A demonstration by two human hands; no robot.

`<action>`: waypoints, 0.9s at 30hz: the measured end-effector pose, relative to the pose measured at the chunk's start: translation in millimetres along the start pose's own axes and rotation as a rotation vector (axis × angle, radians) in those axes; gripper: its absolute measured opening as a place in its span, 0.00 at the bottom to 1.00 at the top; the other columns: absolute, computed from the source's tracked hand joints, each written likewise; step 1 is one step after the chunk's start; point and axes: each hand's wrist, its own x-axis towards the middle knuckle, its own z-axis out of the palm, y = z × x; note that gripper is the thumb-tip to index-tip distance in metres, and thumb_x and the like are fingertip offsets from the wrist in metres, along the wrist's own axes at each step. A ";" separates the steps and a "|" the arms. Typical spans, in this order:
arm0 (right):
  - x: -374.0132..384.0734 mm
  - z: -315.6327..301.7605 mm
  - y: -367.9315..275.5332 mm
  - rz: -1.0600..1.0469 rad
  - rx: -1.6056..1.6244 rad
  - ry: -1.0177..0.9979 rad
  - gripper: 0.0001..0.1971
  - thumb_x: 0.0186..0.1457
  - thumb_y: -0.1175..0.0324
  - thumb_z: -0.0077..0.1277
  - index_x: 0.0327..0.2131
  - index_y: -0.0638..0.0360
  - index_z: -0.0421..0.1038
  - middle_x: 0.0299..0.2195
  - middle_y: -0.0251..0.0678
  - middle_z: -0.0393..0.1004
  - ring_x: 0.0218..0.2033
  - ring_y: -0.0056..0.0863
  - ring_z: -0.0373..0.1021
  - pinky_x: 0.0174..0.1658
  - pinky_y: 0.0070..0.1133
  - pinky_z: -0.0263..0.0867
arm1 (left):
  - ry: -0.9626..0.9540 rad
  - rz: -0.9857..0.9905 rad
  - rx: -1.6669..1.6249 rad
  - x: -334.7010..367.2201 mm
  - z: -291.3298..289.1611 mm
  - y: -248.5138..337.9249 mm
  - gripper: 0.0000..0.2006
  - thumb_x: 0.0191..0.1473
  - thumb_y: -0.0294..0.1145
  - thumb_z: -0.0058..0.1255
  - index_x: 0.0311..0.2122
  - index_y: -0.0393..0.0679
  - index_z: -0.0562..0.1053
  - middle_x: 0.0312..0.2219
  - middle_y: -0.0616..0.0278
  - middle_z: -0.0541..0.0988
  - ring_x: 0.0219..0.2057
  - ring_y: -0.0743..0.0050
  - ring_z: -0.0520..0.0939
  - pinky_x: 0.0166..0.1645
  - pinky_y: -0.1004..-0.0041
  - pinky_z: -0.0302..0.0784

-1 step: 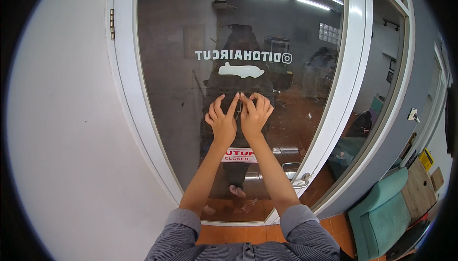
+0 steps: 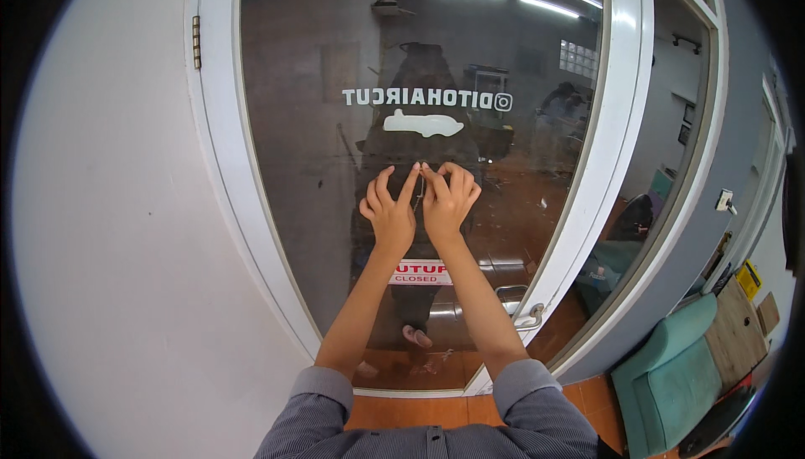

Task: The person folds a black cloth and a striped garment by hand and hangs them on a rack.

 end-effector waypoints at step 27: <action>-24.5 -189.6 -10.2 0.741 0.436 -0.460 0.11 0.51 0.69 0.51 0.36 0.65 0.72 0.26 0.37 0.74 0.28 0.21 0.69 0.35 0.21 0.65 | -0.167 -0.196 -0.632 -43.6 -81.7 96.9 0.24 0.45 0.27 0.47 0.52 0.56 0.66 0.50 0.62 0.65 0.53 0.59 0.62 0.54 0.56 0.51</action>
